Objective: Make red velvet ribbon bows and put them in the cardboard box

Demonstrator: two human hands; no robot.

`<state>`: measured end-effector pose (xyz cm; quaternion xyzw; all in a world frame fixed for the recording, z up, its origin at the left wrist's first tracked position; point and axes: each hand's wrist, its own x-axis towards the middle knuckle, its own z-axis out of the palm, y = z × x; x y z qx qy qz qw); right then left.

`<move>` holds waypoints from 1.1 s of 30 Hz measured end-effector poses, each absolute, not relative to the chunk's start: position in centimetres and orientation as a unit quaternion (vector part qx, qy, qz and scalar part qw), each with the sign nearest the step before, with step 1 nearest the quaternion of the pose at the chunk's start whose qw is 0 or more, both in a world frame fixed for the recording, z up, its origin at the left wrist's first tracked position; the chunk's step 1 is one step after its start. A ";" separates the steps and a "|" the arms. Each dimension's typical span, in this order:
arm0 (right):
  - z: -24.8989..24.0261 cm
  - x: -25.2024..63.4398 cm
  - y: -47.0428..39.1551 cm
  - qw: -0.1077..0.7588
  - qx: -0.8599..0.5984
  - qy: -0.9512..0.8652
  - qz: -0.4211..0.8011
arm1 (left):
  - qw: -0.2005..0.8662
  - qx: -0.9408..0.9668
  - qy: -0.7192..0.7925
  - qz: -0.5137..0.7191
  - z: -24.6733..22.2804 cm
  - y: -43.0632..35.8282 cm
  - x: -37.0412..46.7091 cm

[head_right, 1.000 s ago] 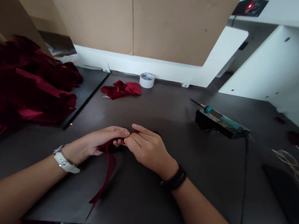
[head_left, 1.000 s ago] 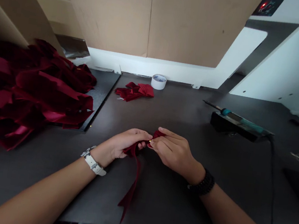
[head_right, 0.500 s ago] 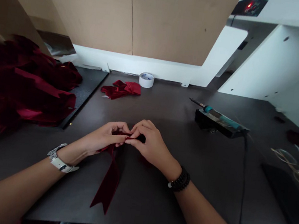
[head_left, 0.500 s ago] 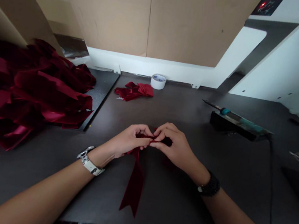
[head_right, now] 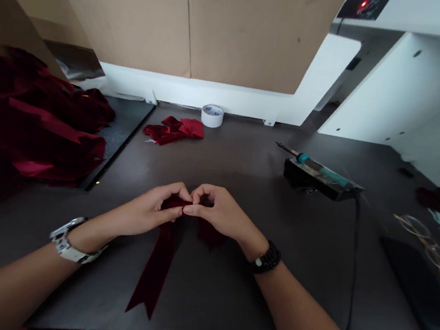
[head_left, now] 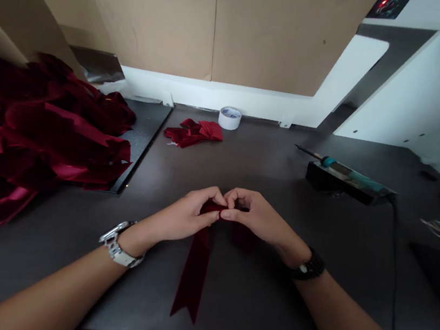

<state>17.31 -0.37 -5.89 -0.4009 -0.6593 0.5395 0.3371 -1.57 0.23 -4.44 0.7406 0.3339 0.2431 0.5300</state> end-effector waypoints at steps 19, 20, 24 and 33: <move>-5.3 17.5 -0.6 0.376 -0.431 -0.670 0.473 | 0.479 0.764 0.315 0.295 -5.5 0.5 -1.8; -5.2 17.5 -0.6 0.380 -0.430 -0.672 0.468 | 0.477 0.761 0.318 0.303 -5.5 0.5 -1.7; -5.1 17.5 -0.6 0.395 -0.423 -0.668 0.467 | 0.507 0.724 0.331 0.329 -5.4 0.4 -1.4; -5.0 17.5 -0.7 0.391 -0.422 -0.631 0.521 | 0.583 0.637 0.346 0.368 -5.3 0.4 -1.2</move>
